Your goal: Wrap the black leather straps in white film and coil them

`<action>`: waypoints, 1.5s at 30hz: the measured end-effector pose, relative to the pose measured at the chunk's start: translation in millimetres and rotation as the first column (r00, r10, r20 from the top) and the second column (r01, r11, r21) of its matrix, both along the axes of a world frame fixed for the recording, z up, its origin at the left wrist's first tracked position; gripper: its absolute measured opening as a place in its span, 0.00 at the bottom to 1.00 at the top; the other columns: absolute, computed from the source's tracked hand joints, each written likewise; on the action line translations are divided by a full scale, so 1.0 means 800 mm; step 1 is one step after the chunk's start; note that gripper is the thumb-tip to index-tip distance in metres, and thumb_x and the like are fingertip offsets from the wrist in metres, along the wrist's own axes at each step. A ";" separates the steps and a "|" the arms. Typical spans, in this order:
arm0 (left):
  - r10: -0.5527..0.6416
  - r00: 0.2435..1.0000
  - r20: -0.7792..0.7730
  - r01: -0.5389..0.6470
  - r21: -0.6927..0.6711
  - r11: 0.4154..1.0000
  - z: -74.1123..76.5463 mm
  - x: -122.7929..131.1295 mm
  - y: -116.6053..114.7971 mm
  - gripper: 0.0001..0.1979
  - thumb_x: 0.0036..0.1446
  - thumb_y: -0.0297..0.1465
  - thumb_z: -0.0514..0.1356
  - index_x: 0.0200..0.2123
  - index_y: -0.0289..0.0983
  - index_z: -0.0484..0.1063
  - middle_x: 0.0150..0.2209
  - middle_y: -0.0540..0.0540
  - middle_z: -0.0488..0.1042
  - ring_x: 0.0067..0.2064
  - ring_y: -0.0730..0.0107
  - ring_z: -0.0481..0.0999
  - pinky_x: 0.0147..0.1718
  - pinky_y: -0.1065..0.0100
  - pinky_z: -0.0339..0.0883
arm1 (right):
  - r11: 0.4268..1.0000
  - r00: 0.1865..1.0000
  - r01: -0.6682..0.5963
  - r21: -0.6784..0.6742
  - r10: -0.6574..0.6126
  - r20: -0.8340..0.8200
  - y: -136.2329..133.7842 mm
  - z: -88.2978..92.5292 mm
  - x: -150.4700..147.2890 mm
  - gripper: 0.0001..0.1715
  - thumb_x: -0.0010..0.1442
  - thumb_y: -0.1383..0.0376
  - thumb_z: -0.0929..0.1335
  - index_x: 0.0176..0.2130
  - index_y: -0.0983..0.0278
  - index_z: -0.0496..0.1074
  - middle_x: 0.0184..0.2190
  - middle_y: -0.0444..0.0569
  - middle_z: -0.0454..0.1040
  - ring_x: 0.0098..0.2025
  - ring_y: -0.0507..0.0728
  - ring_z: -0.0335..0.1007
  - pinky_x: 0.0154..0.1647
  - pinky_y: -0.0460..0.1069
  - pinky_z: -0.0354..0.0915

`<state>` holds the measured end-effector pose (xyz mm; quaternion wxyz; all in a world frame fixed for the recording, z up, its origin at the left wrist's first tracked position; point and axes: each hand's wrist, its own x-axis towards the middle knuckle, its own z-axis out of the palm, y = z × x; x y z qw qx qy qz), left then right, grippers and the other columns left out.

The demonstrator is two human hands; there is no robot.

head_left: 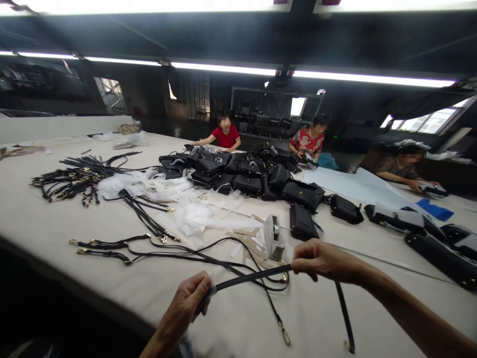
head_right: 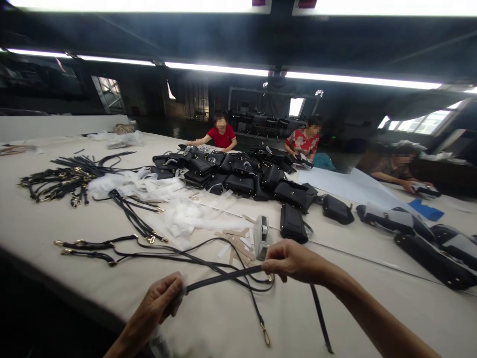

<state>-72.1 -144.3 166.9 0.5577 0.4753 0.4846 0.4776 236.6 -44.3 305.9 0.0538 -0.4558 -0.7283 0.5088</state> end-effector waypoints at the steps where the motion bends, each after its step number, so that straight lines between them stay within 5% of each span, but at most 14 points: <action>1: 0.005 1.000 -0.016 -0.005 0.007 1.000 0.002 -0.003 -0.005 0.27 0.59 0.53 0.57 0.22 0.36 0.66 0.18 0.52 0.67 0.19 0.77 0.58 0.19 0.74 0.51 | 1.000 1.000 -0.002 0.018 0.002 0.003 0.003 0.004 0.007 0.18 0.56 0.54 0.71 0.27 0.67 0.75 0.18 0.41 0.66 0.21 0.49 0.58 0.22 0.44 0.54; 5: -0.051 0.997 -0.064 0.057 0.097 0.994 0.051 0.023 -0.013 0.25 0.62 0.49 0.56 0.27 0.33 0.75 0.28 0.44 0.77 0.31 0.69 0.71 0.35 0.70 0.63 | 0.987 0.992 -0.126 0.101 0.122 0.041 -0.011 0.019 -0.033 0.16 0.56 0.55 0.71 0.27 0.66 0.75 0.19 0.39 0.64 0.22 0.48 0.56 0.21 0.44 0.51; 9: -0.058 0.998 -0.032 0.061 0.126 0.990 0.098 0.064 -0.008 0.24 0.61 0.50 0.57 0.26 0.34 0.72 0.22 0.49 0.71 0.24 0.74 0.65 0.26 0.73 0.59 | 0.907 0.950 -0.312 0.284 0.306 0.066 -0.033 0.034 -0.098 0.13 0.55 0.57 0.72 0.27 0.65 0.76 0.19 0.38 0.62 0.23 0.47 0.55 0.21 0.44 0.49; 14: 0.175 0.984 0.020 -0.176 0.101 0.979 0.082 0.024 -0.029 0.25 0.55 0.52 0.62 0.23 0.37 0.62 0.18 0.58 0.52 0.20 0.80 0.48 0.19 0.75 0.40 | 0.936 0.950 -0.312 0.162 0.313 0.019 -0.001 0.042 -0.072 0.22 0.54 0.49 0.72 0.28 0.66 0.75 0.19 0.39 0.63 0.22 0.48 0.54 0.21 0.44 0.50; 16: 0.300 0.953 0.036 -0.302 0.060 0.952 0.064 -0.011 -0.048 0.26 0.52 0.53 0.64 0.23 0.37 0.61 0.19 0.59 0.52 0.20 0.80 0.46 0.19 0.75 0.39 | 0.962 0.969 -0.244 0.127 0.247 -0.012 0.019 0.044 -0.045 0.24 0.54 0.47 0.72 0.27 0.67 0.75 0.18 0.39 0.63 0.21 0.48 0.54 0.21 0.44 0.50; 19: 0.303 0.952 -0.034 -0.301 0.044 0.953 0.051 -0.041 -0.070 0.27 0.55 0.54 0.60 0.22 0.36 0.65 0.17 0.55 0.61 0.20 0.78 0.53 0.20 0.74 0.46 | 0.963 0.973 -0.221 0.157 0.228 -0.029 0.035 0.055 -0.030 0.25 0.53 0.47 0.72 0.27 0.67 0.75 0.19 0.39 0.63 0.22 0.48 0.54 0.22 0.45 0.50; 22: 0.216 0.969 -0.119 -0.203 0.109 0.973 0.071 -0.031 -0.072 0.27 0.59 0.52 0.58 0.24 0.33 0.73 0.23 0.46 0.73 0.25 0.72 0.64 0.27 0.71 0.57 | 0.920 0.952 -0.302 0.250 0.305 0.028 0.024 0.077 -0.061 0.24 0.54 0.47 0.72 0.27 0.67 0.75 0.19 0.39 0.62 0.23 0.48 0.54 0.22 0.45 0.49; 25: 0.196 0.976 -0.089 -0.179 0.173 0.969 0.111 0.002 -0.055 0.26 0.59 0.51 0.58 0.26 0.32 0.77 0.25 0.44 0.76 0.26 0.72 0.64 0.27 0.70 0.57 | 0.830 0.908 -0.416 0.372 0.402 0.120 -0.002 0.100 -0.117 0.23 0.53 0.48 0.73 0.27 0.66 0.77 0.18 0.38 0.62 0.23 0.48 0.53 0.22 0.45 0.48; 28: 0.170 0.984 0.043 -0.176 0.241 0.954 0.144 0.031 -0.038 0.25 0.59 0.50 0.59 0.24 0.34 0.72 0.22 0.46 0.74 0.23 0.74 0.63 0.24 0.72 0.55 | 0.715 0.857 -0.507 0.481 0.476 0.196 -0.023 0.112 -0.160 0.20 0.52 0.49 0.74 0.29 0.64 0.79 0.19 0.38 0.66 0.23 0.48 0.57 0.23 0.45 0.49; 30: 0.179 0.977 0.118 -0.204 0.250 0.946 0.152 0.034 -0.033 0.24 0.57 0.51 0.60 0.23 0.36 0.67 0.17 0.53 0.66 0.19 0.78 0.57 0.19 0.74 0.48 | 0.687 0.840 -0.533 0.495 0.500 0.210 -0.026 0.114 -0.170 0.20 0.51 0.49 0.74 0.30 0.64 0.80 0.19 0.38 0.67 0.23 0.48 0.58 0.22 0.44 0.50; 36: 0.366 0.925 0.105 -0.379 0.157 0.912 0.116 -0.026 -0.061 0.27 0.51 0.53 0.64 0.22 0.37 0.61 0.17 0.60 0.48 0.19 0.82 0.42 0.18 0.75 0.33 | 0.851 0.902 -0.431 0.301 0.414 0.123 0.013 0.104 -0.125 0.22 0.52 0.49 0.73 0.27 0.66 0.77 0.18 0.39 0.64 0.21 0.48 0.57 0.21 0.44 0.53; 41: 0.437 0.897 0.063 -0.441 0.121 0.889 0.076 -0.058 -0.081 0.26 0.50 0.53 0.65 0.22 0.36 0.64 0.17 0.59 0.52 0.19 0.82 0.45 0.18 0.76 0.38 | 0.868 0.898 -0.439 0.233 0.416 0.144 0.027 0.091 -0.102 0.21 0.53 0.50 0.73 0.27 0.66 0.77 0.18 0.40 0.67 0.21 0.48 0.59 0.21 0.43 0.54; 45: 0.364 0.931 -0.005 -0.360 0.130 0.924 0.078 -0.057 -0.077 0.27 0.54 0.54 0.61 0.22 0.35 0.66 0.16 0.55 0.63 0.18 0.81 0.54 0.18 0.76 0.49 | 0.874 0.904 -0.426 0.234 0.404 0.138 0.029 0.089 -0.105 0.25 0.55 0.46 0.71 0.25 0.66 0.74 0.16 0.39 0.64 0.19 0.48 0.57 0.20 0.43 0.53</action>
